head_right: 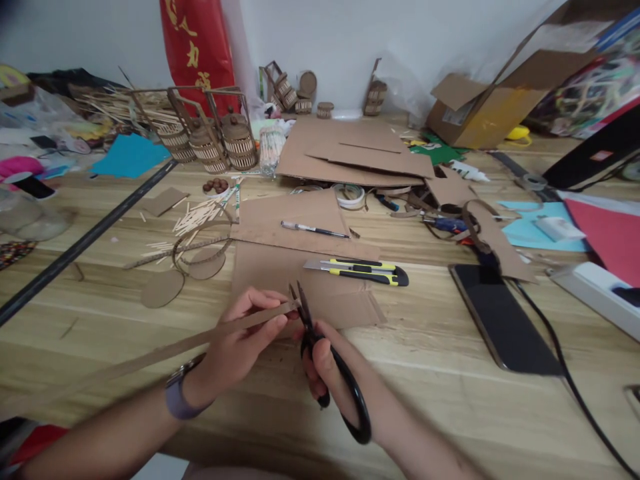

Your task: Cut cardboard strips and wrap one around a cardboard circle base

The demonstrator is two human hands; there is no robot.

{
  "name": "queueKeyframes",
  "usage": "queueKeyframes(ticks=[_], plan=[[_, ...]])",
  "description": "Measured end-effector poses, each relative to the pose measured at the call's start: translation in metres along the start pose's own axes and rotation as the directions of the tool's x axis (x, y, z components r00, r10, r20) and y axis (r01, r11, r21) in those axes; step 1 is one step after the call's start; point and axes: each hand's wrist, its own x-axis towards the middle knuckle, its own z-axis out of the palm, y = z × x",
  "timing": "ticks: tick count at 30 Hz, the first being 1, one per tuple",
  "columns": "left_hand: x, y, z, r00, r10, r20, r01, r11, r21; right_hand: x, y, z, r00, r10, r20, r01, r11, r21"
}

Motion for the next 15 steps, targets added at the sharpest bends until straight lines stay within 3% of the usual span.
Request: queueKeyframes(ticks=[7, 11, 13, 15], plan=[[-0.003, 0.002, 0.000, 0.999, 0.047, 0.013, -0.048, 0.996, 0.069, -0.001, -0.012, 0.004, 0.998, -0.005, -0.062, -0.009, 0.975, -0.221], [-0.003, 0.004, -0.001, 1.000, 0.004, 0.024, -0.003, 0.999, -0.048, 0.004, -0.016, -0.008, 0.990, -0.025, -0.139, -0.023, 0.944, -0.330], [-0.001, 0.005, -0.002, 0.995, -0.067, 0.069, 0.078, 0.983, -0.165, 0.006, -0.020, -0.026, 0.956, -0.109, -0.271, -0.027, 0.890, -0.455], [0.002, 0.007, -0.003, 0.979, -0.152, 0.134, 0.182, 0.950, -0.255, 0.006, -0.026, -0.052, 0.887, -0.215, -0.408, -0.094, 0.782, -0.616]])
